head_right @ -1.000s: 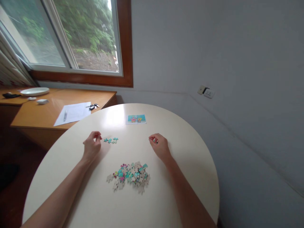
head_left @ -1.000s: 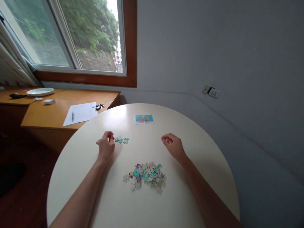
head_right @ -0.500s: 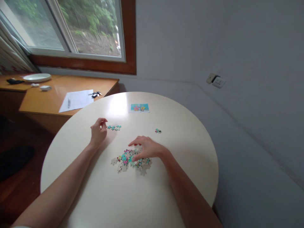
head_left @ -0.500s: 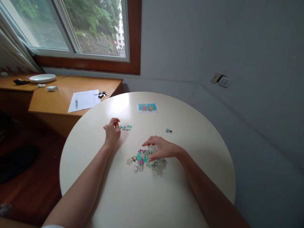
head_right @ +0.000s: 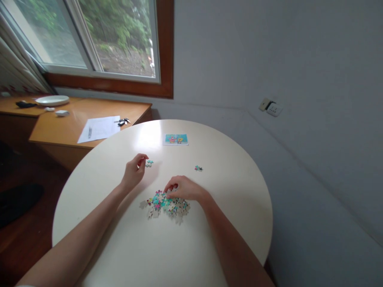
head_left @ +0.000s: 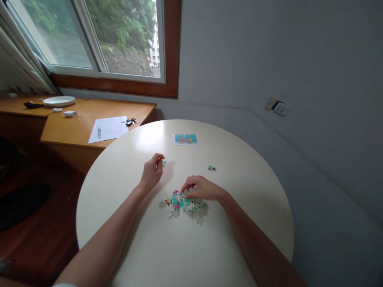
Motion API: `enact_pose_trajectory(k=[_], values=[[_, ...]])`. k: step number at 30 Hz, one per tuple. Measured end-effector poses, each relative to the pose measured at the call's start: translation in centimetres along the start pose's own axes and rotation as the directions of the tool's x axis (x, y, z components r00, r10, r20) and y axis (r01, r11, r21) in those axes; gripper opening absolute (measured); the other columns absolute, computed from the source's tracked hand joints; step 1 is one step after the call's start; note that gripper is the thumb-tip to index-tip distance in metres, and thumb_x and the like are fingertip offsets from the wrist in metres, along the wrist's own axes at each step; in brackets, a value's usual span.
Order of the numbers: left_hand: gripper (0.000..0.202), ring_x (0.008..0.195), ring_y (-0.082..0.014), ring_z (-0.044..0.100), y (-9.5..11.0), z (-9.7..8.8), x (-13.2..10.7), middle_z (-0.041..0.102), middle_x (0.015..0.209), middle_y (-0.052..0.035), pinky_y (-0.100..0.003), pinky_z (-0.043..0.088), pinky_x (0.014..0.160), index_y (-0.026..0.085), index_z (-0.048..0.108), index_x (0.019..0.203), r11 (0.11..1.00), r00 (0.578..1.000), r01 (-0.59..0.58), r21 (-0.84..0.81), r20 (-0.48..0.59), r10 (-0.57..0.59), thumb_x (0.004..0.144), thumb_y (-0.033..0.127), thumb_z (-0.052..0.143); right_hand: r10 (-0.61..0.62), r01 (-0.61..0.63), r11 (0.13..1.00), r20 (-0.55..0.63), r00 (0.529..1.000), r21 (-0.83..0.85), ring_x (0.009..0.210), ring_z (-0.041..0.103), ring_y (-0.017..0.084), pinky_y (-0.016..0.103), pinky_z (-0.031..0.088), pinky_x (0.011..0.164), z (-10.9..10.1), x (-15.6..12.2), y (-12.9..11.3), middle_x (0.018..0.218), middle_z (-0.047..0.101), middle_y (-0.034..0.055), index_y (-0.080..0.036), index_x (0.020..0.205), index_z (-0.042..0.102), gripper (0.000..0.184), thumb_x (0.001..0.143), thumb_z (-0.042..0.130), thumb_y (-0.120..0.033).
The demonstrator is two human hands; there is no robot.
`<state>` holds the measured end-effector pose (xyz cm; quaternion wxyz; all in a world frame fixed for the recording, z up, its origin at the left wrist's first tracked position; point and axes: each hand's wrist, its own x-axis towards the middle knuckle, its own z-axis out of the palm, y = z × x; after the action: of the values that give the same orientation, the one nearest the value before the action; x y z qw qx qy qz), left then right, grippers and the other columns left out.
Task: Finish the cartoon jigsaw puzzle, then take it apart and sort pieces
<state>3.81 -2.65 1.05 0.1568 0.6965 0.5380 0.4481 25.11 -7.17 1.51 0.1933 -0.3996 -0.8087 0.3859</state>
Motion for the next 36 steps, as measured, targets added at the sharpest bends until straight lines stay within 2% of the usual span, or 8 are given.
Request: enact_pose_trajectory(k=[5, 8, 13, 17, 24, 30, 36], values=[[0.022, 0.048, -0.0107, 0.039, 1.5, 0.8, -1.1, 0.043, 0.051, 0.0049, -0.023, 0.034, 0.054, 0.018, 0.058, 0.086, 0.996, 0.966, -0.077, -0.046, 0.244, 0.086, 0.083, 0.024, 0.037, 0.063, -0.059, 0.995, -0.045, 0.997, 0.083, 0.067, 0.054, 0.012, 0.022, 0.043, 0.06, 0.2, 0.1, 0.3, 0.071, 0.064, 0.0013, -0.017, 0.079, 0.072, 0.019, 0.066, 0.071, -0.031], [0.021, 0.048, -0.0101, 0.037, 2.1, 1.4, -1.7, 0.04, 0.049, 0.0059, -0.023, 0.032, 0.052, 0.018, 0.058, 0.086, 0.99, 0.941, -0.097, -0.1, 0.315, 0.124, 0.084, 0.027, 0.039, 0.108, -0.091, 0.98, -0.088, 0.99, 0.179, 0.056, 0.049, 0.01, 0.021, 0.038, 0.051, 0.4, 0.3, 0.7, 0.059, 0.06, -0.0012, -0.015, 0.075, 0.071, 0.019, 0.065, 0.07, -0.032], [0.017, 0.051, -0.0092, 0.041, 2.7, 2.2, -2.4, 0.048, 0.053, 0.0053, -0.022, 0.035, 0.053, 0.018, 0.059, 0.087, 0.976, 0.909, -0.014, -0.217, 0.403, 0.102, 0.082, 0.027, 0.045, 0.216, -0.098, 0.902, -0.241, 0.946, 0.421, 0.044, 0.041, 0.006, 0.019, 0.03, 0.042, 0.7, 0.9, 1.5, 0.053, 0.057, -0.0036, -0.014, 0.074, 0.068, 0.029, 0.06, 0.072, -0.038], [0.018, 0.054, -0.009, 0.046, 3.0, 2.6, -2.9, 0.058, 0.061, 0.0017, -0.022, 0.038, 0.054, 0.018, 0.06, 0.088, 0.953, 0.877, 0.06, -0.297, 0.471, 0.092, 0.083, 0.028, 0.047, 0.261, -0.051, 0.839, -0.318, 0.911, 0.542, 0.048, 0.05, 0.007, 0.02, 0.039, 0.047, 1.0, 1.4, 1.8, 0.058, 0.062, -0.0015, -0.014, 0.07, 0.067, 0.03, 0.056, 0.074, -0.04], [0.02, 0.053, -0.008, 0.045, 2.1, 3.5, -3.0, 0.057, 0.064, 0.0015, -0.02, 0.037, 0.05, 0.018, 0.059, 0.091, 0.926, 0.881, 0.101, -0.364, 0.465, 0.087, 0.08, 0.033, 0.054, 0.3, -0.035, 0.801, -0.35, 0.888, 0.597, 0.05, 0.056, 0.01, 0.023, 0.043, 0.049, 0.9, 1.6, 2.4, 0.057, 0.063, -0.0016, -0.016, 0.071, 0.065, 0.026, 0.058, 0.073, -0.037], [0.018, 0.054, -0.008, 0.046, 1.7, 3.8, -3.1, 0.059, 0.066, 0.002, -0.019, 0.038, 0.051, 0.018, 0.058, 0.092, 0.924, 0.888, 0.112, -0.365, 0.454, 0.071, 0.076, 0.024, 0.056, 0.295, -0.018, 0.773, -0.334, 0.895, 0.634, 0.058, 0.064, 0.014, 0.03, 0.052, 0.063, 1.1, 1.6, 2.3, 0.064, 0.067, -0.0006, -0.016, 0.075, 0.065, 0.028, 0.059, 0.073, -0.037], [0.016, 0.058, -0.0091, 0.049, 1.7, 3.8, -3.0, 0.062, 0.067, 0.0013, -0.02, 0.039, 0.055, 0.019, 0.057, 0.091, 0.925, 0.91, 0.116, -0.363, 0.411, 0.047, 0.075, 0.019, 0.054, 0.276, -0.006, 0.754, -0.31, 0.91, 0.656, 0.076, 0.068, 0.018, 0.036, 0.052, 0.081, 1.1, 1.5, 2.1, 0.08, 0.071, 0.0041, -0.016, 0.083, 0.066, 0.034, 0.056, 0.077, -0.034]])
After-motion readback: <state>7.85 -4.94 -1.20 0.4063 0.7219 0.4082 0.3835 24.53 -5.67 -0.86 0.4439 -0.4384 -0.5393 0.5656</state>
